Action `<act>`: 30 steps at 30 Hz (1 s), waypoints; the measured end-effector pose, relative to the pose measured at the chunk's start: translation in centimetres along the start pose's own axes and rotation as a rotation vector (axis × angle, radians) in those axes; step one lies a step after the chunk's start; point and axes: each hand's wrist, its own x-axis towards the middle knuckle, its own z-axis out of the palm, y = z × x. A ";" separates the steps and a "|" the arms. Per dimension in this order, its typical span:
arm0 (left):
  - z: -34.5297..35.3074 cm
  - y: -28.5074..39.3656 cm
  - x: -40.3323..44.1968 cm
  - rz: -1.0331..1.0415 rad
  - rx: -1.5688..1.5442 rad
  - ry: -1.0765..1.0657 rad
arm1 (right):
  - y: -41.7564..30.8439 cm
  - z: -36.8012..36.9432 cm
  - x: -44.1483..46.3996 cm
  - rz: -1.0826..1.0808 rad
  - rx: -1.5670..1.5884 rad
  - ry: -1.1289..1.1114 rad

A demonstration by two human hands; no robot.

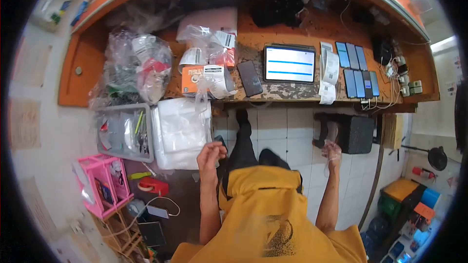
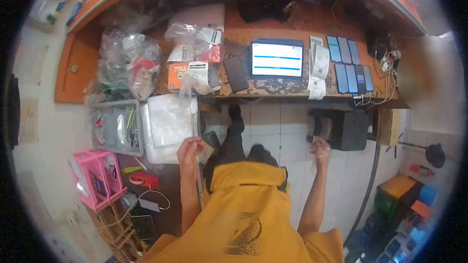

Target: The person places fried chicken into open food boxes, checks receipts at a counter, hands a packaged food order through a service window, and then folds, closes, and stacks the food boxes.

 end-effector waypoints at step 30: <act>-0.3 4.8 22.7 0.392 1.067 -0.224 | -1.1 14.4 -5.7 0.676 -0.140 -0.046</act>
